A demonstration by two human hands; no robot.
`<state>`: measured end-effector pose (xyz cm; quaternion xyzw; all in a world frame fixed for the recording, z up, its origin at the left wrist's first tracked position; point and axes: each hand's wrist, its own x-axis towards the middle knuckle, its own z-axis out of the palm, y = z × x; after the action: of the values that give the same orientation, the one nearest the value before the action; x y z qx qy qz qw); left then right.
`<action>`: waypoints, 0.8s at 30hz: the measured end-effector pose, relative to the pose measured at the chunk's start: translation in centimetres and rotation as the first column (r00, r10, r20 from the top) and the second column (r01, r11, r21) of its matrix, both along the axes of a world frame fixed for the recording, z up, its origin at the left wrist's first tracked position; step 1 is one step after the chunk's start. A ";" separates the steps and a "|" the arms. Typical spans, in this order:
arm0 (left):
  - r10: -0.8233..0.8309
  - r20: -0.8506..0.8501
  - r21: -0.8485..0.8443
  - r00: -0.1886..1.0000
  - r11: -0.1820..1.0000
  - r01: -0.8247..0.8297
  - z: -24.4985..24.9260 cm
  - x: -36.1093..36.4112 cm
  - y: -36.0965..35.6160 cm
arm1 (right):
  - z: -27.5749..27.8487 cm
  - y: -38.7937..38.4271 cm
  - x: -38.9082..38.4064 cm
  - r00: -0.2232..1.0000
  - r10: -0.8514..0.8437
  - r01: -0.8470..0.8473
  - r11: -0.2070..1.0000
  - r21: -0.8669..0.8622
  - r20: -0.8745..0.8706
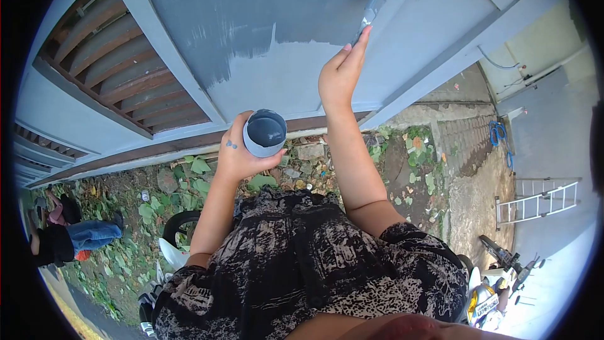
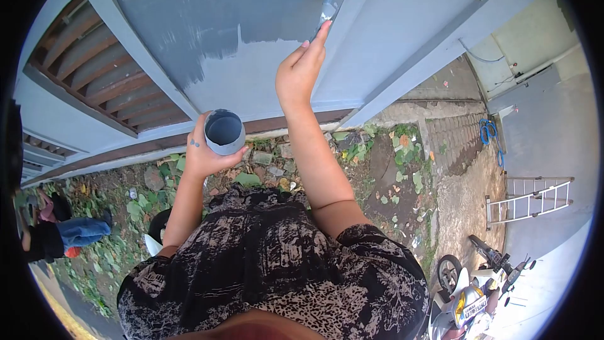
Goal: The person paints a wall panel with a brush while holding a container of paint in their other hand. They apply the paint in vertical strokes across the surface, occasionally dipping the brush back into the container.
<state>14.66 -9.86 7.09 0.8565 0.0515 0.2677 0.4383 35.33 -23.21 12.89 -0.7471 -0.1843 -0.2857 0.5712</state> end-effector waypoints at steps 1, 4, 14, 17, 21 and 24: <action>0.000 0.000 -0.002 1.000 1.000 0.000 0.0 -0.1 0.2 | -1.1 0.1 -0.3 0.998 0.019 -0.019 1.000 0.000 -0.066; 0.006 0.004 -0.025 1.000 1.000 -0.006 0.1 -0.3 0.6 | -4.2 0.0 -1.5 0.988 0.057 -0.057 0.998 0.002 -0.146; 0.019 0.011 -0.045 1.000 0.999 -0.019 0.2 -0.4 1.9 | 2.2 0.7 -3.1 0.993 0.030 -0.032 0.999 0.018 0.115; -0.004 0.036 -0.068 0.999 0.998 0.007 0.4 -0.4 2.2 | 4.0 0.8 -0.5 0.996 0.004 -0.010 0.998 0.067 0.092; 0.009 0.042 -0.067 0.999 0.998 -0.006 0.2 -0.6 2.8 | 3.6 0.9 0.9 0.996 -0.017 0.016 1.000 0.011 0.088; 0.009 0.049 -0.073 0.999 0.997 -0.005 0.4 -0.8 3.4 | 0.7 1.0 1.3 0.996 -0.062 0.062 0.998 0.002 0.066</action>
<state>13.82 -6.48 7.44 0.8328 0.0536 0.2882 0.4696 36.68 -22.20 13.57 -0.7424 -0.1798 -0.3280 0.5558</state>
